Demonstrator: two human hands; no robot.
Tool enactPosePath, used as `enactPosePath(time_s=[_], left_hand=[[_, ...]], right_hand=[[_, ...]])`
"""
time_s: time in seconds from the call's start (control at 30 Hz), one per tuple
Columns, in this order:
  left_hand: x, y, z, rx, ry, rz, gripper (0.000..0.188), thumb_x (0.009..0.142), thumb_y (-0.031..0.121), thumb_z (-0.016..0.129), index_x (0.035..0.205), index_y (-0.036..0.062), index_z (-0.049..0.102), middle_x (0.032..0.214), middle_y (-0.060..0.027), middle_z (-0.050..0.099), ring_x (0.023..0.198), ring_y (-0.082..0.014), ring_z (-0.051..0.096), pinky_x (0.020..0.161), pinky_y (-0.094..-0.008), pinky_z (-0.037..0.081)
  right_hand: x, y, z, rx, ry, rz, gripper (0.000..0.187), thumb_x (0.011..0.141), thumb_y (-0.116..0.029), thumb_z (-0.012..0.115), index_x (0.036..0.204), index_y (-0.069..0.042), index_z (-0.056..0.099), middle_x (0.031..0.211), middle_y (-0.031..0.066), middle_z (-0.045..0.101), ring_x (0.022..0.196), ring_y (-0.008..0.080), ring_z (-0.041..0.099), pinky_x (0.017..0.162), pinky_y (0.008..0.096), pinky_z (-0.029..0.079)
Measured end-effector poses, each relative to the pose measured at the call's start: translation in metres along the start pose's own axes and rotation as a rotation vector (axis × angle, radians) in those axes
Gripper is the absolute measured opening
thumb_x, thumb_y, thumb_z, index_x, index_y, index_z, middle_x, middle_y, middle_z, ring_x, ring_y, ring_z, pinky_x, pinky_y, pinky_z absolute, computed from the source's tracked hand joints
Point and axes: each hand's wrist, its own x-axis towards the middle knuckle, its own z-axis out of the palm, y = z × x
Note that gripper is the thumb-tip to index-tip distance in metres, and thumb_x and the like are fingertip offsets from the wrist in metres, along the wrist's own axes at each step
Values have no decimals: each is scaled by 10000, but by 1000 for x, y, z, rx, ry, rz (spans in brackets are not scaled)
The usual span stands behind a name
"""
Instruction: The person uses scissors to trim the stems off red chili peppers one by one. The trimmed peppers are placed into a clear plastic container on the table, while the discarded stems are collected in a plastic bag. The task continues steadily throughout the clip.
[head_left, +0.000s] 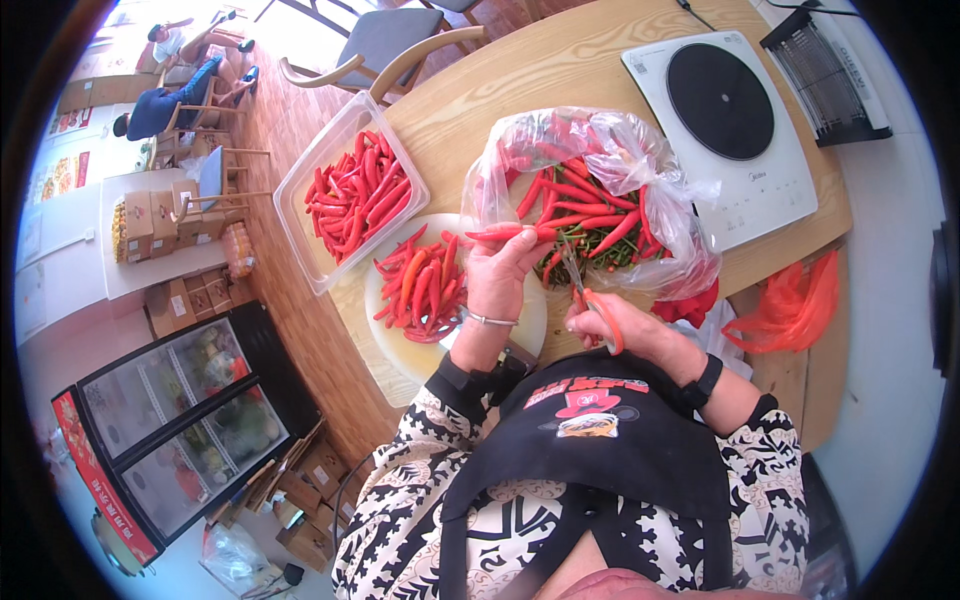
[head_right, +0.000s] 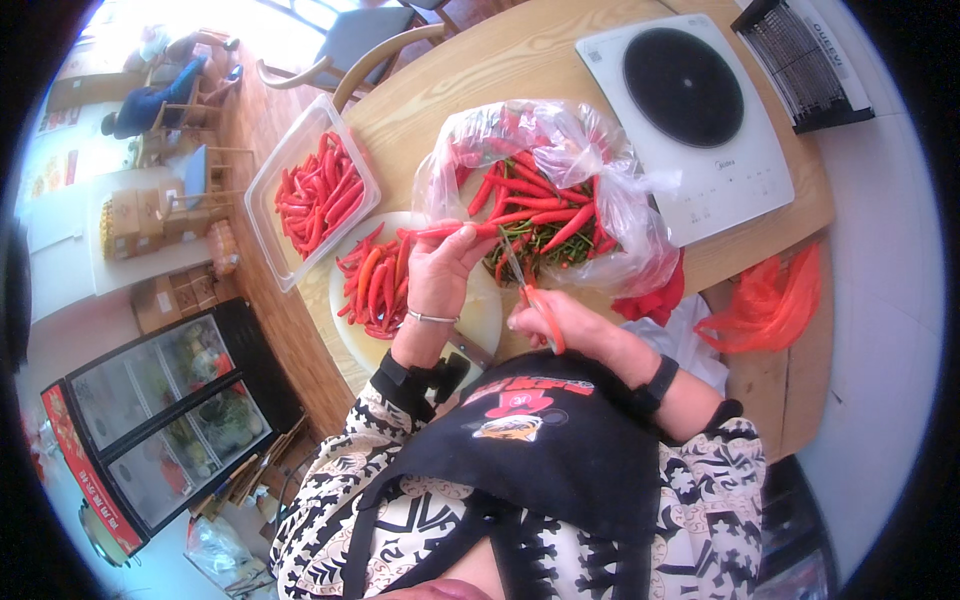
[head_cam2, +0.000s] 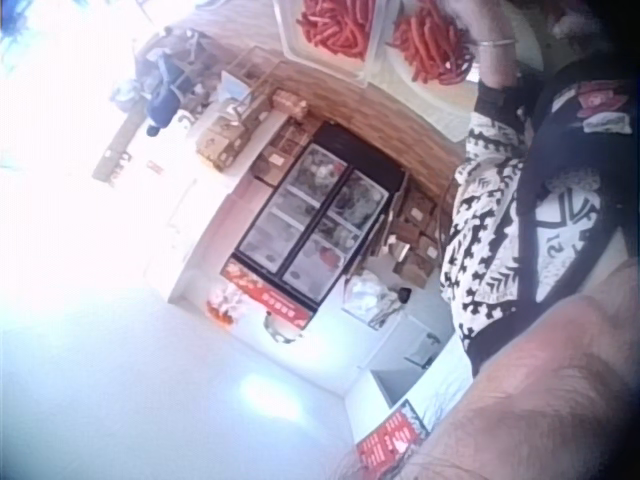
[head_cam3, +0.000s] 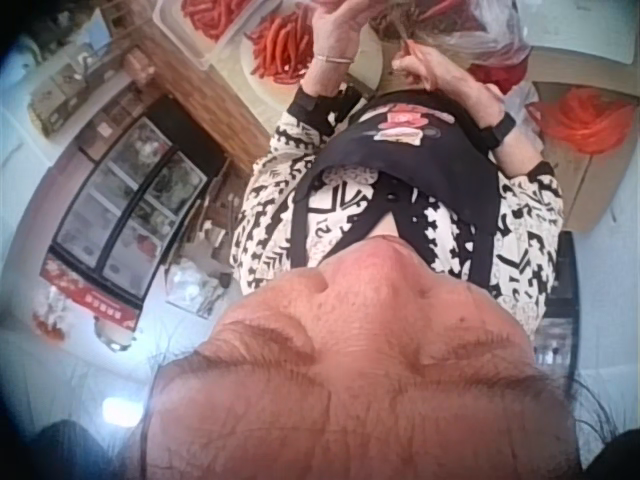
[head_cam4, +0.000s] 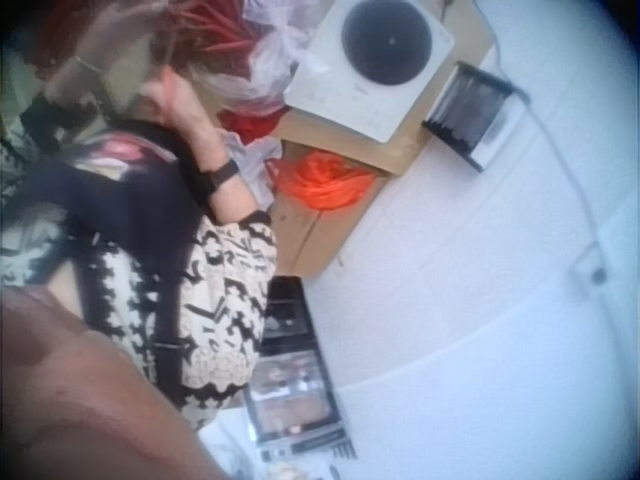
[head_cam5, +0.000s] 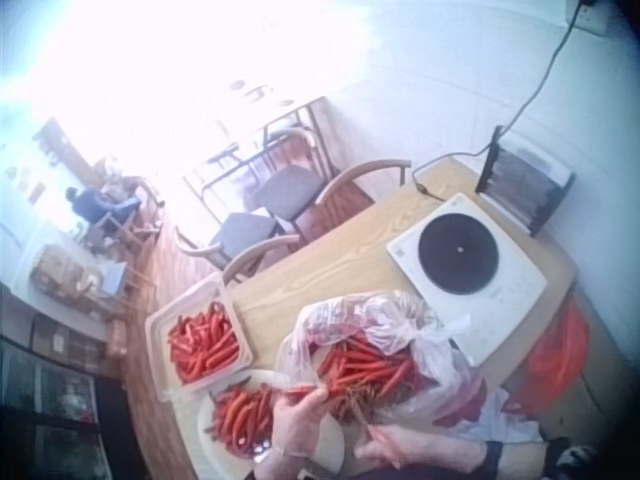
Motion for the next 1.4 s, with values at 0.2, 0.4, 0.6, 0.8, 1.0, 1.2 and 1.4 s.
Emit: enactPosePath(time_s=[0.2, 0.4, 0.6, 0.8, 1.0, 1.2, 1.4], left_hand=[[-15, -14, 7, -49, -34, -20, 121, 926, -25, 619, 1044, 0, 610, 1058, -154, 686, 1047, -305, 686, 946, -424, 572], [-17, -23, 10, -104, -27, -37, 102, 931, -9, 630, 1031, -2, 613, 1103, -178, 685, 1071, -311, 678, 974, -435, 561], [-8, -27, 13, -174, -23, -102, 93, 935, 40, 606, 1020, 3, 606, 1123, -213, 678, 1084, -322, 668, 979, -473, 543], [46, -27, 3, 387, 32, -19, 260, 886, 50, 543, 1129, -23, 601, 1006, -143, 674, 953, -241, 681, 788, -361, 581], [90, -4, -53, 1212, 190, 486, 378, 854, 62, 530, 1214, 10, 633, 1145, -182, 645, 1066, -347, 611, 893, -409, 496], [88, 2, -47, 1534, 242, 509, 337, 850, 101, 599, 1173, 27, 659, 1159, -209, 629, 1102, -386, 586, 956, -455, 476], [106, -6, -30, 1628, 245, 583, 326, 806, 128, 688, 1129, 90, 690, 1117, -155, 600, 1063, -352, 592, 902, -440, 497]], right_hand=[[11, 3, -3, -2, 100, -50, 287, 884, -272, 674, 954, 1, 620, 779, 32, 601, 678, 115, 588, 613, 269, 476], [15, 5, 2, -25, 197, -131, 273, 892, -278, 679, 881, -14, 608, 702, 28, 590, 593, 116, 564, 533, 270, 448], [0, -4, 5, 292, 203, -160, 262, 925, -275, 642, 830, -36, 591, 628, 25, 563, 502, 117, 538, 481, 259, 403], [-3, -4, -8, 183, 183, -118, 308, 906, -337, 649, 857, -40, 583, 663, 30, 566, 557, 108, 555, 525, 247, 412], [9, 2, -3, 100, 109, -53, 340, 893, -355, 654, 907, -18, 606, 658, 36, 575, 568, 114, 561, 536, 265, 425], [15, -5, -3, 84, 87, -39, 361, 895, -367, 652, 913, -9, 611, 668, 35, 581, 575, 115, 569, 540, 263, 431], [20, -7, -4, 30, 114, -7, 352, 889, -363, 662, 897, -15, 607, 664, 26, 572, 576, 110, 570, 540, 260, 433]])
